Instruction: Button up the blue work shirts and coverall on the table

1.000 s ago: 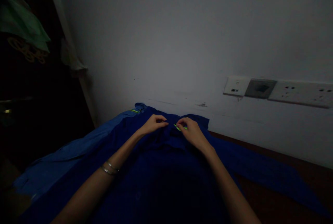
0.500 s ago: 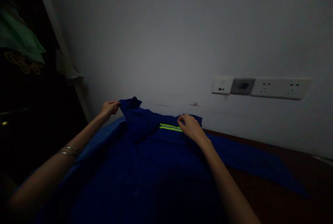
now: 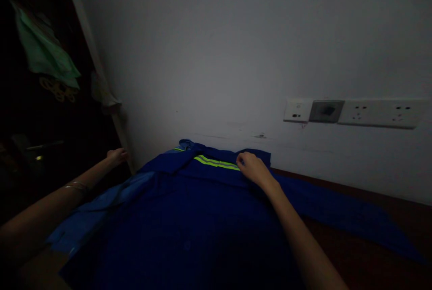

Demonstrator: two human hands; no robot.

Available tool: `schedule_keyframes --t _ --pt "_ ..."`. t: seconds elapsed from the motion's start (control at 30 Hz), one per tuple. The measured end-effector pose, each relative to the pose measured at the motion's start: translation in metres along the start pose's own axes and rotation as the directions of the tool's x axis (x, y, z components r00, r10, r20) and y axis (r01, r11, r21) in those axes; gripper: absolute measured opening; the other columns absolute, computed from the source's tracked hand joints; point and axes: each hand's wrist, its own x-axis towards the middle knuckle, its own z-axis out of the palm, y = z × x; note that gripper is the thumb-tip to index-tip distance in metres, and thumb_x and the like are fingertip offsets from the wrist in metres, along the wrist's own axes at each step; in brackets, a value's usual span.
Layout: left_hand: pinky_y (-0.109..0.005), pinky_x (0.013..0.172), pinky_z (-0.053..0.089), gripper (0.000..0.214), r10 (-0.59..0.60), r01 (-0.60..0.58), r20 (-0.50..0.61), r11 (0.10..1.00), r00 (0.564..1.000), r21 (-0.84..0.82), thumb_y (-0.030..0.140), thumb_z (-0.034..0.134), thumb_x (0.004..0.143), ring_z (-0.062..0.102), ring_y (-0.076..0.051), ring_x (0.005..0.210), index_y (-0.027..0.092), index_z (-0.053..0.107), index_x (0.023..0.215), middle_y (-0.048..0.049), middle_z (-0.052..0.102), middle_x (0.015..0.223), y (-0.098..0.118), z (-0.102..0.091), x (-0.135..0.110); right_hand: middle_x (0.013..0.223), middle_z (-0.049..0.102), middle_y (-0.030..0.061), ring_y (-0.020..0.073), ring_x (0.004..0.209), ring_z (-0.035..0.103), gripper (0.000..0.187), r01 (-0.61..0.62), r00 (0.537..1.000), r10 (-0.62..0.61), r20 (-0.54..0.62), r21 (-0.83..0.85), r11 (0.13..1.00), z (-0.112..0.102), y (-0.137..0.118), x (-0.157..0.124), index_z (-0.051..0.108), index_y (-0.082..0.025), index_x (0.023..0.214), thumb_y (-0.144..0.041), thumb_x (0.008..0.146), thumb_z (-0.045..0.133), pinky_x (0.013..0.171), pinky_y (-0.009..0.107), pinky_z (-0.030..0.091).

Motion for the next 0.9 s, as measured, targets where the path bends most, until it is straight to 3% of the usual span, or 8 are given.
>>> schedule_keyframes --t 0.1,0.17,0.27,0.4,0.5,0.6,0.8,0.9 --pt "-0.022 0.052 0.043 0.009 -0.024 0.007 0.266 0.998 0.964 0.066 0.016 0.052 0.073 0.052 -0.01 0.053 0.008 0.05 0.077 -0.0018 0.055 0.062 0.005 0.012 -0.008 0.088 0.061 0.0085 0.016 0.079 0.057 0.02 0.009 0.996 -0.009 0.083 0.004 1.0 0.006 -0.014 -0.002 0.061 -0.017 0.084 -0.024 0.078 0.043 0.068 0.023 0.038" --pt "-0.021 0.051 0.041 0.013 0.004 -0.066 0.439 0.99 0.898 0.125 0.017 0.059 0.066 0.053 -0.012 0.054 0.008 0.055 0.075 -0.0014 0.057 0.063 0.013 0.024 -0.023 0.085 0.062 0.0077 0.0154 0.075 0.057 0.019 0.037 0.986 -0.038 0.162 0.013 0.999 0.016 -0.025 -0.006 0.061 -0.017 0.083 -0.022 0.077 0.043 0.065 0.022 0.038" --pt "-0.018 0.052 0.039 0.013 0.113 -0.527 0.853 0.824 0.51 0.207 0.019 0.055 0.065 0.051 -0.011 0.056 0.013 0.06 0.075 0.0009 0.057 0.063 0.021 0.037 -0.069 0.079 0.062 0.0056 0.0142 0.07 0.057 0.017 0.104 0.945 -0.12 0.305 0.069 0.992 0.036 -0.042 -0.019 0.06 -0.017 0.081 -0.019 0.075 0.044 0.061 0.022 0.037" --pt "-0.016 0.061 0.038 0.016 0.245 -0.774 0.967 0.625 0.07 -0.102 0.016 0.05 0.066 0.052 -0.009 0.065 0.015 0.062 0.078 0.0012 0.061 0.073 0.011 0.04 -0.154 0.086 0.061 0.0059 0.0152 0.077 0.056 0.018 0.199 0.904 -0.241 0.353 0.151 0.968 0.06 -0.063 -0.049 0.059 -0.017 0.086 -0.022 0.077 0.045 0.067 0.023 0.04" --pt "-0.016 0.061 0.038 0.017 0.311 -0.79 0.944 0.55 -0.109 -0.272 0.016 0.05 0.07 0.053 -0.009 0.065 0.015 0.062 0.08 -0.0003 0.061 0.077 -0.007 0.032 -0.207 0.098 0.058 0.0078 0.0178 0.091 0.053 0.024 0.267 0.91 -0.303 0.284 0.158 0.951 0.068 -0.071 -0.072 0.057 -0.018 0.097 -0.028 0.08 0.044 0.079 0.028 0.04" --pt "-0.016 0.061 0.038 0.016 0.331 -0.781 0.932 0.54 -0.145 -0.314 0.022 0.053 0.072 0.053 -0.009 0.067 0.016 0.062 0.085 -0.0016 0.061 0.081 -0.02 0.025 -0.235 0.113 0.053 0.0099 0.0205 0.106 0.047 0.035 0.276 0.916 -0.304 0.261 0.139 0.951 0.076 -0.068 -0.092 0.052 -0.019 0.111 -0.036 0.083 0.04 0.089 0.033 0.037" --pt "-0.016 0.054 0.036 0.027 0.256 -0.755 0.963 0.613 -0.086 -0.231 0.038 0.053 0.075 0.053 -0.009 0.062 0.016 0.061 0.087 -0.0011 0.061 0.077 -0.03 0.02 -0.255 0.135 0.035 0.0107 0.0237 0.126 0.027 0.054 0.187 0.931 -0.207 0.3 0.095 0.978 0.093 -0.048 -0.115 0.041 -0.018 0.127 -0.049 0.084 0.03 0.102 0.041 0.022" --pt "-0.017 0.049 0.033 0.035 0.196 -0.776 0.98 0.615 -0.025 -0.143 0.048 0.05 0.075 0.051 -0.009 0.058 0.016 0.062 0.082 -0.0013 0.06 0.07 -0.031 0.017 -0.269 0.137 0.032 0.0094 0.0234 0.127 0.023 0.053 0.167 0.932 -0.19 0.308 0.098 0.981 0.097 -0.046 -0.119 0.039 -0.02 0.128 -0.048 0.085 0.027 0.103 0.042 0.02"
